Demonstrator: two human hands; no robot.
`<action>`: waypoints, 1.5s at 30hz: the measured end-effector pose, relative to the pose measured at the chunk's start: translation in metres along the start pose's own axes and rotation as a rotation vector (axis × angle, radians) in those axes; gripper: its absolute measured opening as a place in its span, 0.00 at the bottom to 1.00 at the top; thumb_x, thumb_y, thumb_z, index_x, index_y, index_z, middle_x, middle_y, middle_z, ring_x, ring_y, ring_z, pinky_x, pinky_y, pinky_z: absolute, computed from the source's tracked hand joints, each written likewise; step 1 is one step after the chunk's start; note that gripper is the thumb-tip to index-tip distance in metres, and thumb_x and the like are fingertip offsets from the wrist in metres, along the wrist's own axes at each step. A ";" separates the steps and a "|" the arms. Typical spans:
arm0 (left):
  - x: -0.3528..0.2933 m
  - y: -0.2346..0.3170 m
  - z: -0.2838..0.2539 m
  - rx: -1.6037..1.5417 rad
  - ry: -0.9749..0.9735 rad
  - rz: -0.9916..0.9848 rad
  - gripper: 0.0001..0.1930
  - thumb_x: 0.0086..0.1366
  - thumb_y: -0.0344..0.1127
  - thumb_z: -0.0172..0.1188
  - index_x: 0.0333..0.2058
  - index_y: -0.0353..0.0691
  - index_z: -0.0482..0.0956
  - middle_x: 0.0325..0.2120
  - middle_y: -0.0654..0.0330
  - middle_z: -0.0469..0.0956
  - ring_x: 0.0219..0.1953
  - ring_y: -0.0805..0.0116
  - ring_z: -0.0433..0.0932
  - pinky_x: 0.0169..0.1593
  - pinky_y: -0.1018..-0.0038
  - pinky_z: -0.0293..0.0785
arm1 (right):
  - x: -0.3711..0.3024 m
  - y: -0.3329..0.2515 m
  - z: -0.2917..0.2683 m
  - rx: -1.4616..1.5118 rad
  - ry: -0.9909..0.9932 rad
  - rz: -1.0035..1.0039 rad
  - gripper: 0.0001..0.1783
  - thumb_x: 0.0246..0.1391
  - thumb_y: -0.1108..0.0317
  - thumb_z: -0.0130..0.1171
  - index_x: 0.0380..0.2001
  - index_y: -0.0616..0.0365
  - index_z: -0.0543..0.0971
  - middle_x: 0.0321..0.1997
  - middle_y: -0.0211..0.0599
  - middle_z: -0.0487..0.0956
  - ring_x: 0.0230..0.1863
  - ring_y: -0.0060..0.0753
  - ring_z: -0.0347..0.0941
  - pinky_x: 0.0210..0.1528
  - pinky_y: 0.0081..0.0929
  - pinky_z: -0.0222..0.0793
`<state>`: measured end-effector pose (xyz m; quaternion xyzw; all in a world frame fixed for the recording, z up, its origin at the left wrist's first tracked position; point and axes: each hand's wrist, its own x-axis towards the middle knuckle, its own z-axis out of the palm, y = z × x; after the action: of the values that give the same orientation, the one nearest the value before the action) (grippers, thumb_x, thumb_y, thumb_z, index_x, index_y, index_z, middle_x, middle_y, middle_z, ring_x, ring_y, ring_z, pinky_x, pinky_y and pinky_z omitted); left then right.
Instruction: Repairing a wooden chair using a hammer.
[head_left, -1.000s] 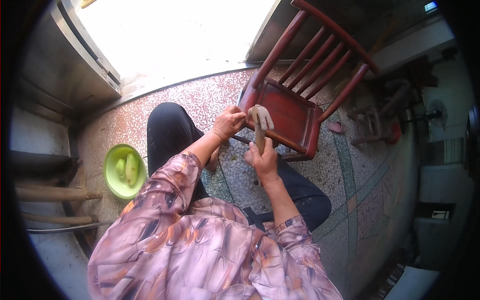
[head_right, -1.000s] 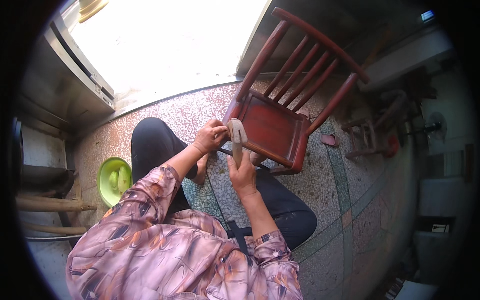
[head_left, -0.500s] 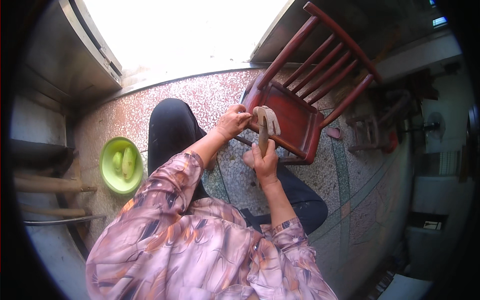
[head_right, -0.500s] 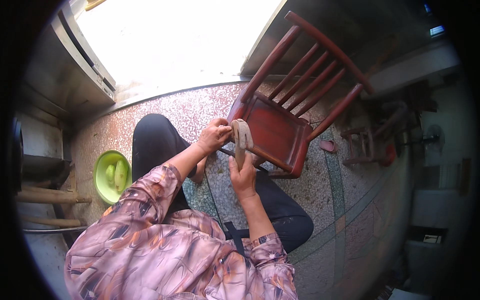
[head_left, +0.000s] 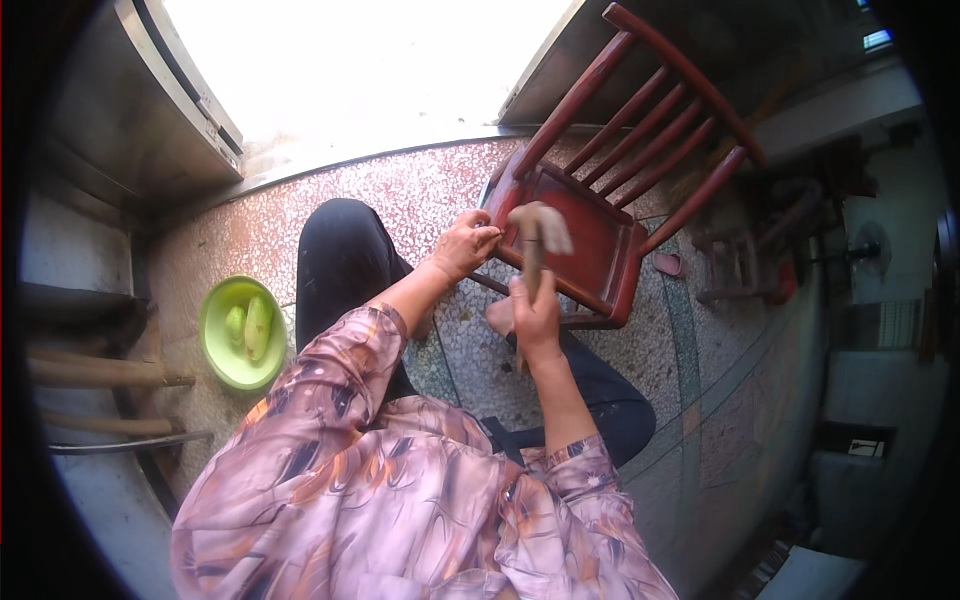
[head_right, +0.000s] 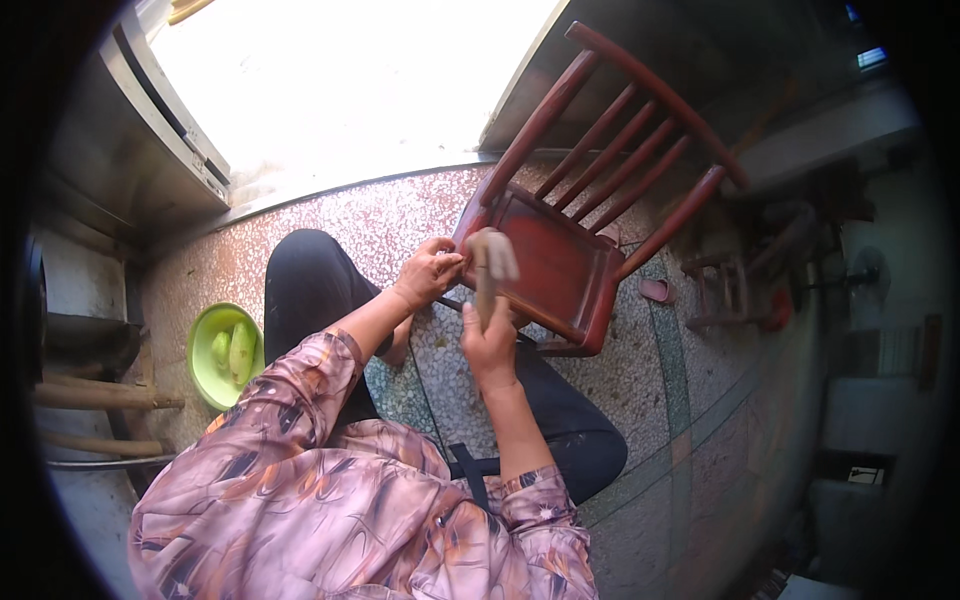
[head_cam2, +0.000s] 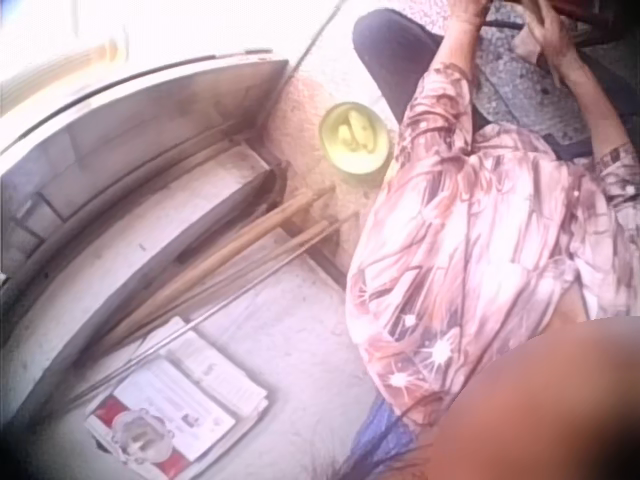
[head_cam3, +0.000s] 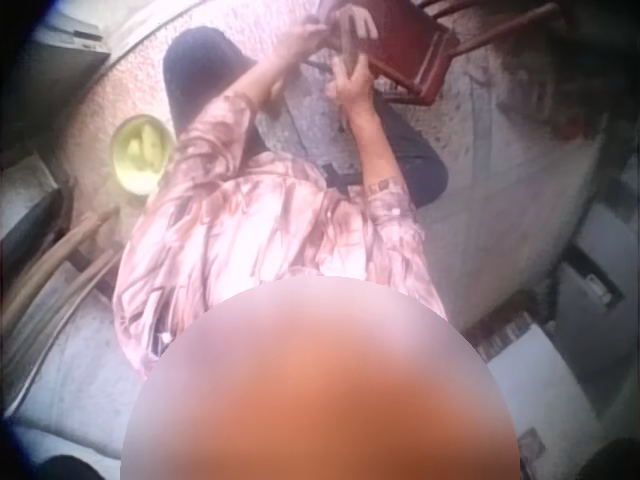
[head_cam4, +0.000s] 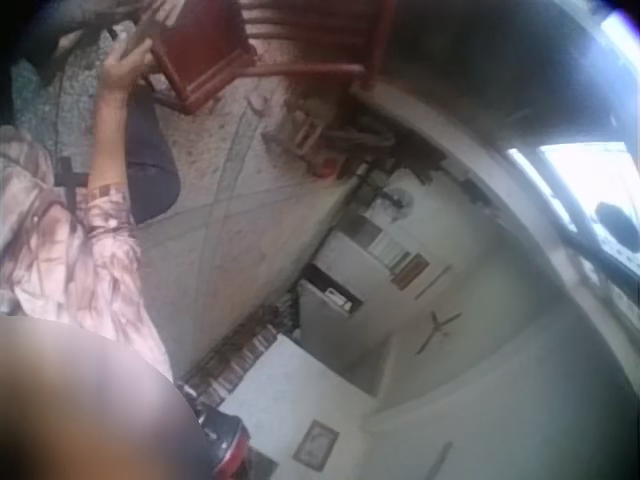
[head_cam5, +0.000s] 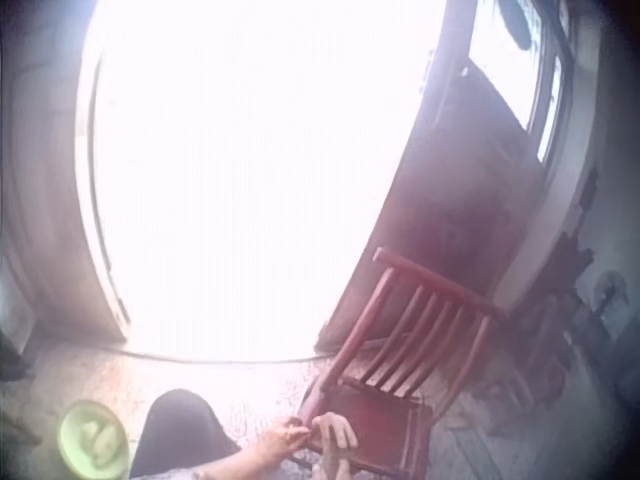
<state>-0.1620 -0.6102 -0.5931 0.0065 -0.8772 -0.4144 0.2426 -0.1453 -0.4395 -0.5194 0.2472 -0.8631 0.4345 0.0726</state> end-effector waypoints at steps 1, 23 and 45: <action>0.002 0.004 0.005 -0.007 -0.001 0.018 0.09 0.57 0.39 0.59 0.35 0.45 0.81 0.41 0.54 0.73 0.44 0.56 0.74 0.45 0.66 0.73 | -0.007 0.038 0.007 -0.131 -0.113 0.004 0.14 0.56 0.61 0.54 0.38 0.61 0.69 0.23 0.35 0.72 0.14 0.22 0.66 0.16 0.19 0.62; -0.012 -0.019 0.019 -0.234 -0.457 -0.500 0.49 0.52 0.40 0.63 0.62 0.30 0.38 0.53 0.32 0.63 0.58 0.45 0.63 0.60 0.64 0.60 | -0.019 0.000 0.016 0.372 -0.162 0.548 0.13 0.58 0.61 0.52 0.34 0.60 0.67 0.15 0.26 0.65 0.09 0.16 0.60 0.10 0.17 0.55; -0.019 -0.029 0.028 -0.191 -0.433 -0.508 0.45 0.55 0.39 0.60 0.62 0.31 0.39 0.53 0.34 0.63 0.57 0.45 0.64 0.59 0.65 0.61 | -0.015 -0.020 -0.004 0.735 -0.080 0.623 0.14 0.59 0.61 0.51 0.39 0.60 0.64 0.16 0.30 0.66 0.09 0.21 0.62 0.10 0.19 0.60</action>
<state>-0.1627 -0.6051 -0.6374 0.1136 -0.8358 -0.5337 -0.0604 -0.1228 -0.4406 -0.5075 0.0026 -0.6874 0.7019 -0.1864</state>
